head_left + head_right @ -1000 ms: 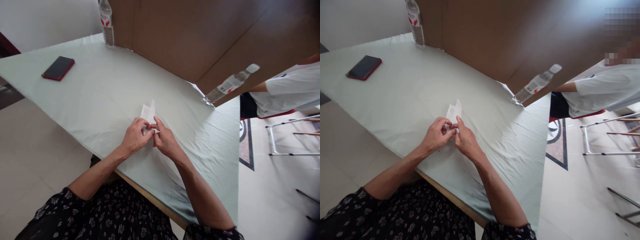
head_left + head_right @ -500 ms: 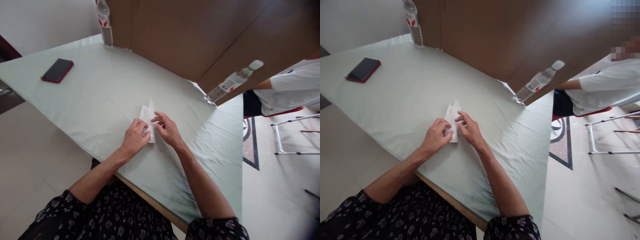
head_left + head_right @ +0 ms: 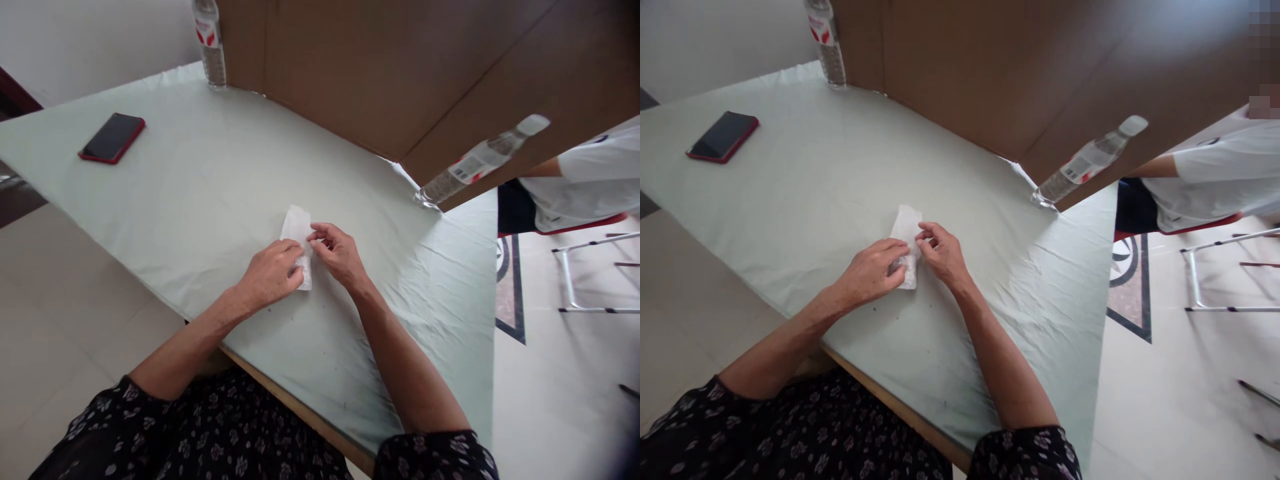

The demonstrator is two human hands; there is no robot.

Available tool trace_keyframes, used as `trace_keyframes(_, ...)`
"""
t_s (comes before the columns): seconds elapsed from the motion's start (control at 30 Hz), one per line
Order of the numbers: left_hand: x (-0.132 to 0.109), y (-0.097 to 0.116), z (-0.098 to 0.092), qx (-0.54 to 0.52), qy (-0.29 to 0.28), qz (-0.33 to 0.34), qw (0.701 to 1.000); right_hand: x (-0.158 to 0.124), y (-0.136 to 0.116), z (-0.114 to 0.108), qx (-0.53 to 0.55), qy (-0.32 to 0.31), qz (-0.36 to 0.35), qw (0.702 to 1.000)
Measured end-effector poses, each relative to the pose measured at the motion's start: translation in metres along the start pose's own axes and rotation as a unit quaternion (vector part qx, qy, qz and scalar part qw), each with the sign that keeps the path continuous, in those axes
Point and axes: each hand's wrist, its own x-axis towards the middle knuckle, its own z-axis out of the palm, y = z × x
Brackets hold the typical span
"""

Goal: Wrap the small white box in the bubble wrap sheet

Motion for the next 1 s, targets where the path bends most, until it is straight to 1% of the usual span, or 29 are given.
trace_keyframes(0.07,-0.001,0.000,0.001,0.000,0.002,-0.004,1.000,0.004,0.002,-0.002,-0.004,0.025,0.043,0.999)
trace_keyframes(0.1,-0.001,-0.001,0.001,-0.001,0.004,-0.005,1.000,0.007,0.002,-0.003,-0.005,0.025,0.065,0.998)
trace_keyframes(0.23,-0.002,-0.001,0.003,-0.005,0.008,-0.004,1.000,0.024,0.001,-0.001,0.018,0.001,0.149,0.989)
trace_keyframes(0.33,-0.001,-0.002,0.003,-0.007,0.007,-0.005,1.000,0.038,-0.001,0.005,0.032,-0.008,0.171,0.985)
trace_keyframes(0.53,-0.002,-0.002,0.004,-0.020,0.014,-0.005,1.000,0.062,0.002,0.010,0.030,-0.036,0.162,0.986)
trace_keyframes(0.63,-0.004,-0.002,0.006,-0.029,0.032,0.003,0.999,0.068,0.004,0.010,0.025,-0.058,0.143,0.988)
trace_keyframes(0.73,-0.004,-0.002,0.008,-0.030,0.040,0.012,0.999,0.069,0.004,0.012,0.062,-0.071,0.139,0.986)
trace_keyframes(0.87,-0.004,-0.002,0.008,-0.037,0.024,0.008,0.999,0.066,0.003,0.017,0.130,-0.053,0.126,0.982)
trace_keyframes(1.0,-0.003,-0.004,0.008,-0.051,0.022,-0.002,0.998,0.057,0.001,0.020,0.188,-0.025,0.084,0.978)
